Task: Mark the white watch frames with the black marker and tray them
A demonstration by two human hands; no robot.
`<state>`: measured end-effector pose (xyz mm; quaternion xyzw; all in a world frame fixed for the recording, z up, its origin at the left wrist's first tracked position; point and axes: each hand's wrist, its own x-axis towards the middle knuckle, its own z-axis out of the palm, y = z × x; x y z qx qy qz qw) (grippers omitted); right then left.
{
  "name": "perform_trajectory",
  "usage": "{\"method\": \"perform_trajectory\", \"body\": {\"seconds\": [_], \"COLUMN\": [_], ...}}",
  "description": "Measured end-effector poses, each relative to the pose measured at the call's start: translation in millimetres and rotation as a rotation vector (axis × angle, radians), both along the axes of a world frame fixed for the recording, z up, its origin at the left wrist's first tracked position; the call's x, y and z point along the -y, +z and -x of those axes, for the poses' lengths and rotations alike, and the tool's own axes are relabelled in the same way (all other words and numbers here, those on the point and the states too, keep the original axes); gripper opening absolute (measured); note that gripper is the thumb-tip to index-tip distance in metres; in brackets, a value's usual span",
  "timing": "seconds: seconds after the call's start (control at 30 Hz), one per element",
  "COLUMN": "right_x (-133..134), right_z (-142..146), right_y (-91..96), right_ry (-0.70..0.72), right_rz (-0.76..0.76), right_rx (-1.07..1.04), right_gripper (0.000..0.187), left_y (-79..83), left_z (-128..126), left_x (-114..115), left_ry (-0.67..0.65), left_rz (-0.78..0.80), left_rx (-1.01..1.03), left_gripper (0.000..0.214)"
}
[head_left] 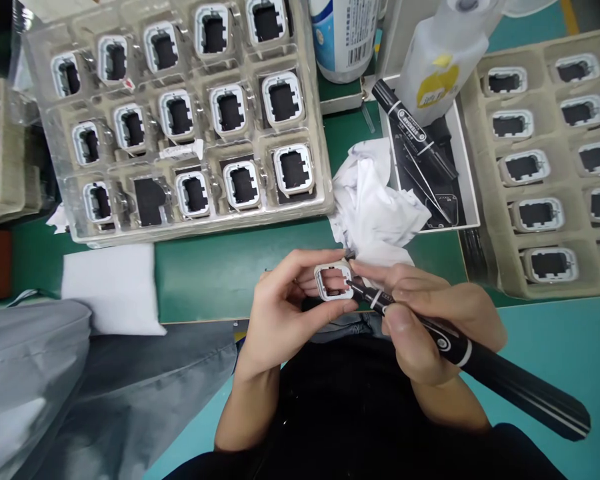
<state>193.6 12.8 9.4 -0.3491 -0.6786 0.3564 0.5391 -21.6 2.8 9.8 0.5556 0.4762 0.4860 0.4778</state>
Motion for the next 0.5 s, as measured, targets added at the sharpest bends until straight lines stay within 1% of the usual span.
{"method": "perform_trajectory", "body": {"seconds": [0.1, 0.17, 0.27, 0.37, 0.5], "right_x": [-1.2, -1.1, -0.3, -1.7, -7.5], "right_z": [9.8, 11.9, 6.9, -0.6, -2.2], "right_y": [-9.3, -13.1, -12.5, -7.0, 0.9], "right_ry": [-0.009, -0.016, -0.024, 0.032, 0.044], "right_rz": [-0.071, -0.069, -0.017, 0.025, 0.047], "right_rx": [-0.15, -0.19, -0.143, -0.04, -0.063], "right_gripper": [0.026, 0.025, 0.029, 0.033, 0.035], "left_y": [1.7, 2.5, 2.9, 3.7, 4.9], "left_z": [5.9, 7.4, 5.9, 1.8, -2.6], "left_x": [-1.9, -2.2, -1.3, 0.0, 1.5], "left_ry": [-0.067, -0.077, -0.051, -0.022, 0.012], "left_rz": [0.063, 0.091, 0.11, 0.091, 0.06], "left_rx": [0.09, 0.106, 0.075, 0.074, 0.111], "left_gripper": [0.06, 0.062, 0.066, 0.066, 0.066]}}
